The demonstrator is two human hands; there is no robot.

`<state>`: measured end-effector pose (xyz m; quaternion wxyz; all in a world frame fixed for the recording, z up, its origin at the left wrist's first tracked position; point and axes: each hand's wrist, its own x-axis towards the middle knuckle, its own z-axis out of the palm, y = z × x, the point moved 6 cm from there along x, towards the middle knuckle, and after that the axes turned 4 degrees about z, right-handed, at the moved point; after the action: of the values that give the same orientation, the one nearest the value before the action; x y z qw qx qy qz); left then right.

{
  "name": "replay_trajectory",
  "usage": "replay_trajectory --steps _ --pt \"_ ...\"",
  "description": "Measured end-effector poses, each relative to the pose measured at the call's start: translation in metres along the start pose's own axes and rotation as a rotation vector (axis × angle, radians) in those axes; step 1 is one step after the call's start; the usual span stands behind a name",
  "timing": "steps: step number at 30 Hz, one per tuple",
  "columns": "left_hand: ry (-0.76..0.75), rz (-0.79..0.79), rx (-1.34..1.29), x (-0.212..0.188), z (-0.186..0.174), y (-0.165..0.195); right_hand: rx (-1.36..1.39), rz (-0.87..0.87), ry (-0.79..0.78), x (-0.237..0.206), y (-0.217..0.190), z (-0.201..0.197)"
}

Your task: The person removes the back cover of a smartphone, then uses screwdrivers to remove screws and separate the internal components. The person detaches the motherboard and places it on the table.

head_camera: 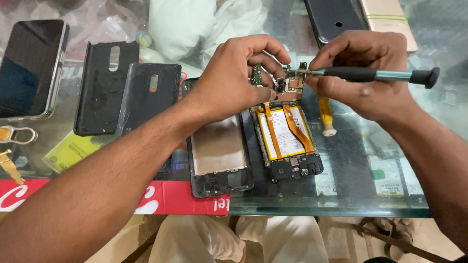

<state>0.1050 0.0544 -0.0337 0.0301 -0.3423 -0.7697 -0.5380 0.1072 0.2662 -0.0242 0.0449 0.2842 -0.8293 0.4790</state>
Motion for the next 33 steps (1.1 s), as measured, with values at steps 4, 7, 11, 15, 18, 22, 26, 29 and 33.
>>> replay_trajectory --steps 4,7,11,15,18,22,26,29,33 --pt "-0.004 -0.006 0.013 0.0 0.0 0.002 -0.054 -0.116 -0.035 0.0 -0.006 0.005" --pt "-0.003 -0.004 -0.003 0.0 0.0 0.002 -0.046 -0.14 -0.047 0.002 -0.008 0.008" --pt "-0.004 0.015 -0.028 -0.002 0.0 0.002 -0.056 -0.095 -0.027 0.002 -0.007 0.01" --pt "0.008 0.019 -0.016 -0.002 -0.001 0.003 -0.09 -0.109 -0.022 0.003 -0.009 0.011" --pt "0.008 -0.015 0.0 -0.001 0.0 0.001 -0.124 -0.146 -0.021 0.005 -0.011 0.011" --pt "0.011 -0.01 -0.012 -0.003 0.001 0.001 -0.127 -0.115 -0.029 0.005 -0.008 0.01" --pt "0.012 0.001 -0.03 -0.004 0.001 0.0 -0.092 -0.072 -0.038 0.004 -0.005 0.011" --pt "0.017 0.029 -0.034 -0.003 0.001 0.001 -0.055 -0.073 -0.051 0.005 -0.005 0.01" --pt "0.008 -0.008 -0.029 -0.004 0.002 0.0 -0.018 -0.046 -0.075 0.008 -0.002 0.011"
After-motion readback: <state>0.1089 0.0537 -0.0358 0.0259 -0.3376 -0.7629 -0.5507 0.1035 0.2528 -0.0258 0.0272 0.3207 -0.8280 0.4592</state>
